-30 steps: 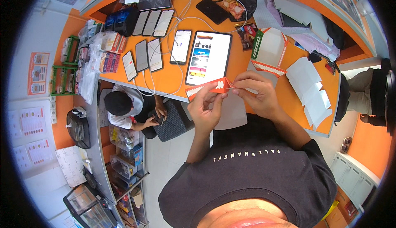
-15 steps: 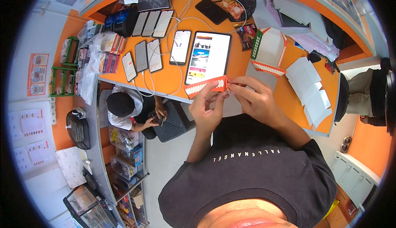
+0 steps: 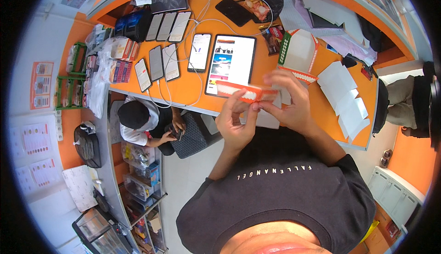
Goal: The person unpacks a plastic-wrapped item, then folds and assembles flat cardboard pieces into small takeaway-style boxes at a counter. The person repeatedly folds flaps and tucks tabs to form the box shape.
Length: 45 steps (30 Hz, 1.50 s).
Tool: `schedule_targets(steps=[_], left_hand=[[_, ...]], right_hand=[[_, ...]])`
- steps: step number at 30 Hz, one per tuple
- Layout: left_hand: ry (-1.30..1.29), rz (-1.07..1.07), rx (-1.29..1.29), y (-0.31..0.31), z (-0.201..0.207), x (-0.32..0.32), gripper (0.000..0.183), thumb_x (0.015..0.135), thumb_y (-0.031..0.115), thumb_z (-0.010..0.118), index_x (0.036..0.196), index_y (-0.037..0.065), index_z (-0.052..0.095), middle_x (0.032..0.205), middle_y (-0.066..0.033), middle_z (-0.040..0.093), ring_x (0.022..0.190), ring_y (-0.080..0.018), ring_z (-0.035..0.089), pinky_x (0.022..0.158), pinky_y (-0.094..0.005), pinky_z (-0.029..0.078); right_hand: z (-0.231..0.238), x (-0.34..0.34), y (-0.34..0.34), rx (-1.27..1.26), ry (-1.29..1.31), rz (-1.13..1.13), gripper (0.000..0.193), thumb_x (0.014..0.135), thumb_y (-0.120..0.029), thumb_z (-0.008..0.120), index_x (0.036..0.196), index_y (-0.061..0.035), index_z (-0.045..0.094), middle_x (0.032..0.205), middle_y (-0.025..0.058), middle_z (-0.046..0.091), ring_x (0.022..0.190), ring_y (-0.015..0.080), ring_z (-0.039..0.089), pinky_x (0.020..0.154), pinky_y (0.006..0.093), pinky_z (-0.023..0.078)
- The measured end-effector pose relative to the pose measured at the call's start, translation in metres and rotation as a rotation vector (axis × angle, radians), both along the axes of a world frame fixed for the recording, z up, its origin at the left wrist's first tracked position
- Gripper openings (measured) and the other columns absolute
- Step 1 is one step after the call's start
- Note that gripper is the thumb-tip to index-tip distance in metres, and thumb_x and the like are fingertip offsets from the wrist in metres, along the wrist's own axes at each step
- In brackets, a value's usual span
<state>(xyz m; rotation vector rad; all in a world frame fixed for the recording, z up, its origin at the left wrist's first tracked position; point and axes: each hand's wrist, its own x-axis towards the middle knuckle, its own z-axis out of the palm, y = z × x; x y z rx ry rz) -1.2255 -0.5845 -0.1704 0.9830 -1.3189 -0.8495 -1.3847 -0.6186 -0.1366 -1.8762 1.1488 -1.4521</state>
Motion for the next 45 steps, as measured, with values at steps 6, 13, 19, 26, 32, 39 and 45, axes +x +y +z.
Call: schedule_targets(steps=[6,13,19,26,32,39,45], left_hand=[[0.116,0.005,-0.031,-0.003,0.002,-0.004,0.040,0.087,-0.010,0.068,0.126,-0.008,0.056,0.100,-0.0167,0.073,0.088,-0.0193,0.073,0.076,-0.0271,0.060],[-0.073,0.389,-0.270,-0.013,-0.008,0.010,0.029,0.098,0.013,0.065,0.118,-0.006,0.058,0.099,-0.0181,0.071,0.085,-0.0243,0.072,0.074,-0.0352,0.058],[0.182,-0.102,-0.280,-0.017,-0.018,-0.002,0.043,0.100,0.039,0.060,0.093,-0.003,0.060,0.077,-0.0157,0.068,0.069,-0.0218,0.069,0.061,-0.0311,0.052],[0.184,-0.058,-0.253,-0.032,-0.008,-0.043,0.038,0.101,0.031,0.062,0.077,0.003,0.054,0.060,-0.0054,0.059,0.052,-0.0111,0.053,0.049,-0.0236,0.039],[0.118,-0.081,-0.282,-0.037,-0.001,-0.071,0.035,0.102,0.030,0.060,0.081,0.002,0.056,0.064,-0.0039,0.059,0.052,-0.0121,0.051,0.050,-0.0250,0.040],[0.084,-0.166,-0.185,-0.086,-0.038,-0.061,0.049,0.102,0.046,0.054,0.121,0.001,0.050,0.118,-0.0144,0.054,0.108,-0.0185,0.053,0.094,-0.0354,0.042],[-0.017,-0.762,0.080,-0.169,-0.129,-0.073,0.098,0.098,0.052,0.057,0.158,0.006,-0.005,0.157,-0.0233,0.023,0.146,-0.0356,0.029,0.118,-0.0451,0.026]], right_hand=[[-0.002,-0.008,0.001,0.297,-0.091,0.224,0.023,0.081,-0.002,0.078,0.103,0.0011,0.071,0.097,0.0080,0.071,0.088,0.0145,0.068,0.076,0.0292,0.055],[-0.027,-0.035,0.000,0.240,-0.171,0.197,0.016,0.082,0.007,0.073,0.095,0.0001,0.067,0.089,0.0115,0.070,0.083,0.0198,0.069,0.074,0.0331,0.055],[-0.038,-0.039,0.023,0.109,-0.233,0.336,0.017,0.081,0.003,0.076,0.095,-0.0005,0.068,0.094,0.0124,0.071,0.088,0.0248,0.070,0.076,0.0350,0.056],[-0.039,-0.041,0.041,-0.183,0.013,0.053,0.015,0.090,-0.011,0.072,0.090,-0.0012,0.060,0.087,0.0116,0.063,0.074,0.0250,0.065,0.067,0.0345,0.052],[-0.057,-0.061,0.030,-0.318,-0.026,-0.178,0.039,0.101,-0.031,0.060,0.075,-0.0034,0.053,0.069,0.0083,0.055,0.057,0.0218,0.054,0.051,0.0341,0.041],[-0.076,-0.084,0.018,0.010,-0.175,-0.537,0.042,0.106,-0.036,0.049,0.088,-0.0010,0.062,0.071,0.0031,0.059,0.061,0.0103,0.054,0.053,0.0275,0.042],[-0.111,-0.098,-0.024,0.030,-0.448,-0.605,0.045,0.107,-0.040,0.047,0.099,0.0008,0.064,0.076,-0.0018,0.061,0.067,0.0041,0.053,0.057,0.0235,0.044]])
